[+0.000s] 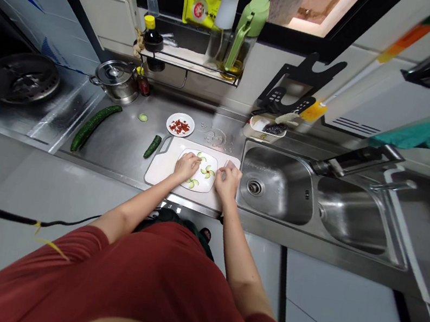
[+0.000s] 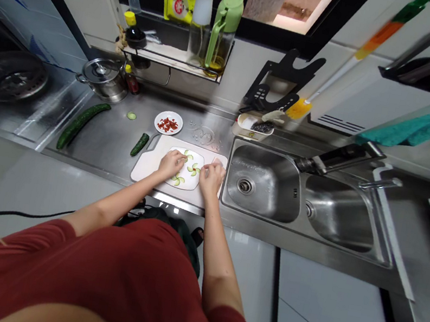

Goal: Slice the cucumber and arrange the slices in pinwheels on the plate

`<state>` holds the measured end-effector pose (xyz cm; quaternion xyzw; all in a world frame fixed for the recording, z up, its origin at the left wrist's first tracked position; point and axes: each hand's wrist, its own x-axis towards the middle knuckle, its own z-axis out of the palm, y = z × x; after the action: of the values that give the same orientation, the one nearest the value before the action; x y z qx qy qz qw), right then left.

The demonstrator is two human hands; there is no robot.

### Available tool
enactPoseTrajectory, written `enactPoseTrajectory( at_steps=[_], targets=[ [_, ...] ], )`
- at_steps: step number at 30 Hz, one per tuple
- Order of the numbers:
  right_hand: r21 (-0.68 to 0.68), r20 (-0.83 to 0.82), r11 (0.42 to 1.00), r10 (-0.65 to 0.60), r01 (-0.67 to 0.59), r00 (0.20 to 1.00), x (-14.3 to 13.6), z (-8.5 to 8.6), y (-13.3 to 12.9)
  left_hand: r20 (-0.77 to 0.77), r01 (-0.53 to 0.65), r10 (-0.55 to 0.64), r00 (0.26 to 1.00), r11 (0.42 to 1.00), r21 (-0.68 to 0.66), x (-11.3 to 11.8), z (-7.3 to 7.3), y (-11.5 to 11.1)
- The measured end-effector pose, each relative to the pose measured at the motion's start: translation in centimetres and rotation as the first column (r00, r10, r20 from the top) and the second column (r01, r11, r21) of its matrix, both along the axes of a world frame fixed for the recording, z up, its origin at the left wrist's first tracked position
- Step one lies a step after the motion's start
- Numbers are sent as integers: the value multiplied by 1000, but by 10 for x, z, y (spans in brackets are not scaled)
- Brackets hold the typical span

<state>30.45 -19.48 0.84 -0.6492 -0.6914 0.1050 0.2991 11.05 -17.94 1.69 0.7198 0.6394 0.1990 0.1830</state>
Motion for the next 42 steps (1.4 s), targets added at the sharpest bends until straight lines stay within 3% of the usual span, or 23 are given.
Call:
enactPoseTrajectory(
  at_steps=[5, 9, 14, 19, 26, 36, 42],
  targets=[
    [46, -62, 999, -23, 25, 998, 4, 3, -16, 20, -157, 156, 988, 987, 46, -30, 0, 23],
    [76, -102, 997, -19, 27, 995, 5, 6, -29, 0, -323, 323, 946, 946, 5, -62, 0, 52],
    [76, -135, 996, -39, 50, 990, 4, 5, -40, -75, -416, 411, 909, 907, -72, -97, 5, 89],
    [82, -129, 996, -21, 32, 991, 1, 3, -45, -167, -392, 374, 912, 916, -88, -113, 6, 117],
    [68, -135, 998, -6, 16, 991, 0, 3, -50, -251, -261, 224, 942, 957, -126, -119, 1, 140],
    [44, -130, 998, -30, 36, 991, 3, 6, -58, -339, -197, 138, 931, 969, -147, -111, -5, 152],
    [43, -123, 998, -36, 42, 992, 3, 3, -58, -303, -198, 147, 942, 969, -146, -108, -6, 153]
  ],
)
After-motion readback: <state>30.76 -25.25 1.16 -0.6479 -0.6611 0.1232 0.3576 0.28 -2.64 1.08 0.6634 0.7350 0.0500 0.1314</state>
